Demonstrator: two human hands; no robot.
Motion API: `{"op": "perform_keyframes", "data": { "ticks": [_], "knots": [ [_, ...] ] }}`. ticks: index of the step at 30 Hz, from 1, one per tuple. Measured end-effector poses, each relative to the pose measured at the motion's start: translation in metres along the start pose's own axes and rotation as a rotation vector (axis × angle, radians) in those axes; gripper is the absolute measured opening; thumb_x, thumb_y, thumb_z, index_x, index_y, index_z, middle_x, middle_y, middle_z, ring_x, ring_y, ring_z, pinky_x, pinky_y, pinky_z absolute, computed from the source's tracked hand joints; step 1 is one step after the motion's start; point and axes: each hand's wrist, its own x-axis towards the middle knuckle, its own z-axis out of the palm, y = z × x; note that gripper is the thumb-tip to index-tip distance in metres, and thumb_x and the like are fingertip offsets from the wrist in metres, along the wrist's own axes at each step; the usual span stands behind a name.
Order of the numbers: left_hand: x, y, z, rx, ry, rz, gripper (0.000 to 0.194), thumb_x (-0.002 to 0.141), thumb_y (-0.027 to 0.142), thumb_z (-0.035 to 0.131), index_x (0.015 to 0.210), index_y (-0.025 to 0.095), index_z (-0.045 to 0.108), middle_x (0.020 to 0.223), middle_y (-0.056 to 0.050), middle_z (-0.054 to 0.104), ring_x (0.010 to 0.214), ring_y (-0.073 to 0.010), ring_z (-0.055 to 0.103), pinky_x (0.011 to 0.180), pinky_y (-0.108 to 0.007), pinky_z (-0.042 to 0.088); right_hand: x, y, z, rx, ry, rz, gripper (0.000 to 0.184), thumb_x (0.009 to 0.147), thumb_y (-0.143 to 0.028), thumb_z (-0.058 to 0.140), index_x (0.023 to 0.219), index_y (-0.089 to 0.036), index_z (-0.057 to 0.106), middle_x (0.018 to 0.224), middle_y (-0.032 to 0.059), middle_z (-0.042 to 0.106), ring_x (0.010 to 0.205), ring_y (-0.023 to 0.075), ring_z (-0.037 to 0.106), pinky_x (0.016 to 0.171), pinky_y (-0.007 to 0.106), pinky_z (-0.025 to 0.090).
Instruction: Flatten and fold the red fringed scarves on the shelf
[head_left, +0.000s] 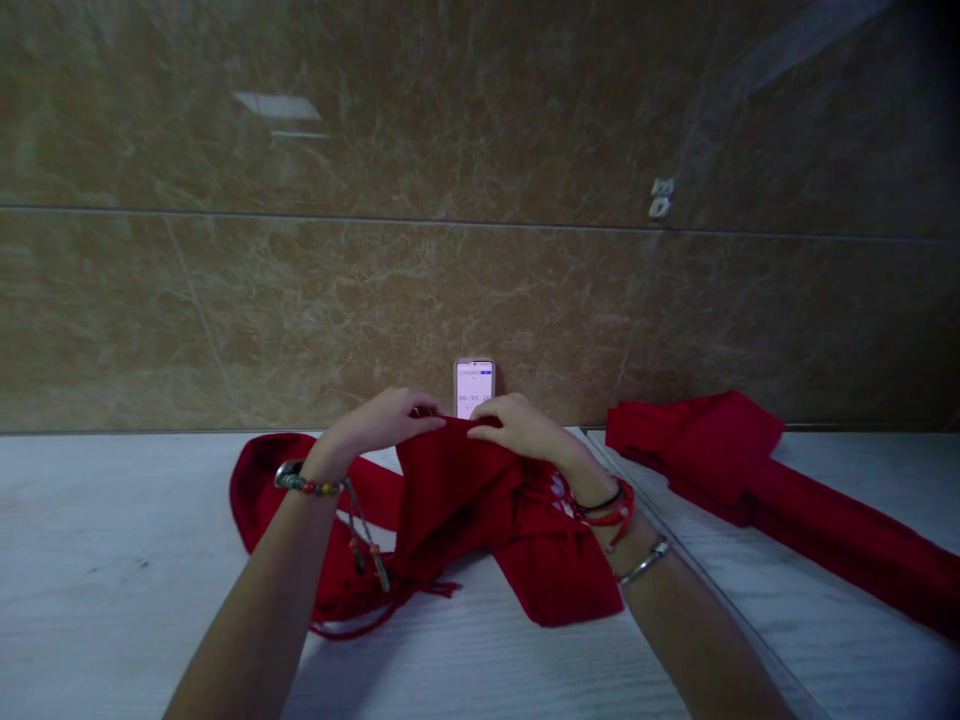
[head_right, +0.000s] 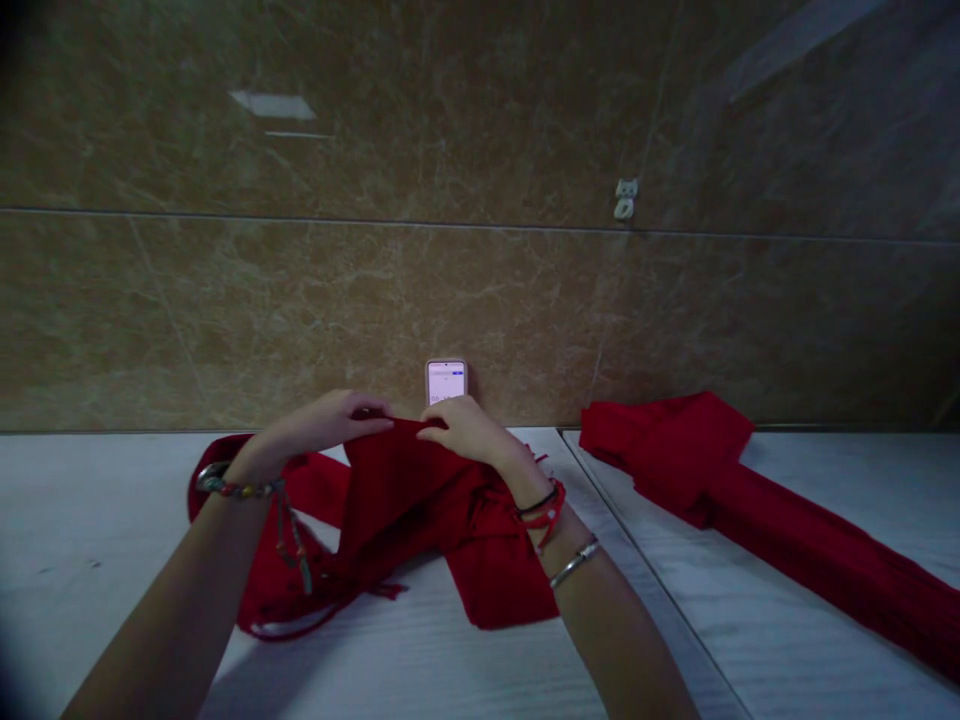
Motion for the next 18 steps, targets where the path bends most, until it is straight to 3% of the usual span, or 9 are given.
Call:
{"op": "perform_keyframes", "data": {
  "ticks": [6, 9, 11, 13, 16, 18],
  "knots": [
    [-0.014, -0.044, -0.021, 0.142, 0.127, -0.312, 0.02, 0.069, 0.031, 0.049, 0.061, 0.018, 0.063, 0.053, 0.001, 0.057, 0.049, -0.0116, 0.047, 0.049, -0.021, 0.032, -0.012, 0.037, -0.021, -0.123, -0.027, 0.123, 0.014, 0.078, -0.021, 0.057, 0.082, -0.016, 0.07, 0.079, 0.0058, 0.07, 0.07, 0.0157, 0.06, 0.063, 0.023, 0.038],
    [-0.021, -0.062, -0.023, 0.232, 0.029, -0.463, 0.017, 0.066, 0.026, 0.049, 0.06, 0.017, 0.063, 0.058, -0.003, 0.06, 0.052, -0.0149, 0.051, 0.051, -0.023, 0.034, -0.014, 0.048, -0.022, -0.166, -0.036, 0.157, 0.015, 0.077, -0.018, 0.056, 0.084, -0.015, 0.07, 0.081, 0.0069, 0.07, 0.072, 0.0163, 0.06, 0.064, 0.023, 0.039],
    [-0.019, -0.06, -0.015, 0.279, -0.038, -0.509, 0.017, 0.065, 0.024, 0.051, 0.064, 0.015, 0.065, 0.065, -0.007, 0.063, 0.058, -0.0185, 0.055, 0.053, -0.025, 0.036, -0.012, 0.047, -0.019, -0.162, -0.016, 0.161, 0.016, 0.077, -0.017, 0.056, 0.086, -0.013, 0.069, 0.083, 0.0078, 0.069, 0.073, 0.0163, 0.06, 0.065, 0.023, 0.039],
    [-0.01, -0.048, 0.0, 0.259, -0.02, -0.456, 0.023, 0.067, 0.028, 0.053, 0.079, 0.014, 0.066, 0.079, -0.01, 0.065, 0.069, -0.0212, 0.058, 0.06, -0.027, 0.04, -0.009, 0.039, -0.017, -0.129, 0.019, 0.142, 0.016, 0.077, -0.018, 0.056, 0.087, -0.014, 0.069, 0.084, 0.0076, 0.069, 0.073, 0.0158, 0.06, 0.065, 0.023, 0.039],
    [0.008, -0.019, 0.024, -0.02, 0.002, -0.194, 0.045, 0.07, 0.041, 0.054, 0.105, 0.015, 0.059, 0.095, -0.009, 0.064, 0.08, -0.0193, 0.058, 0.069, -0.026, 0.042, -0.008, 0.026, -0.018, -0.089, 0.07, 0.105, 0.015, 0.077, -0.019, 0.056, 0.084, -0.016, 0.069, 0.083, 0.0053, 0.069, 0.072, 0.0145, 0.059, 0.066, 0.023, 0.039],
    [0.017, -0.003, 0.032, -0.183, -0.034, -0.032, 0.039, 0.073, 0.043, 0.05, 0.097, 0.015, 0.06, 0.087, -0.006, 0.064, 0.075, -0.0164, 0.056, 0.067, -0.025, 0.041, -0.01, 0.023, -0.022, -0.082, 0.084, 0.105, 0.014, 0.077, -0.019, 0.056, 0.083, -0.017, 0.068, 0.083, 0.0041, 0.069, 0.072, 0.014, 0.059, 0.066, 0.023, 0.039]
  ]
}}
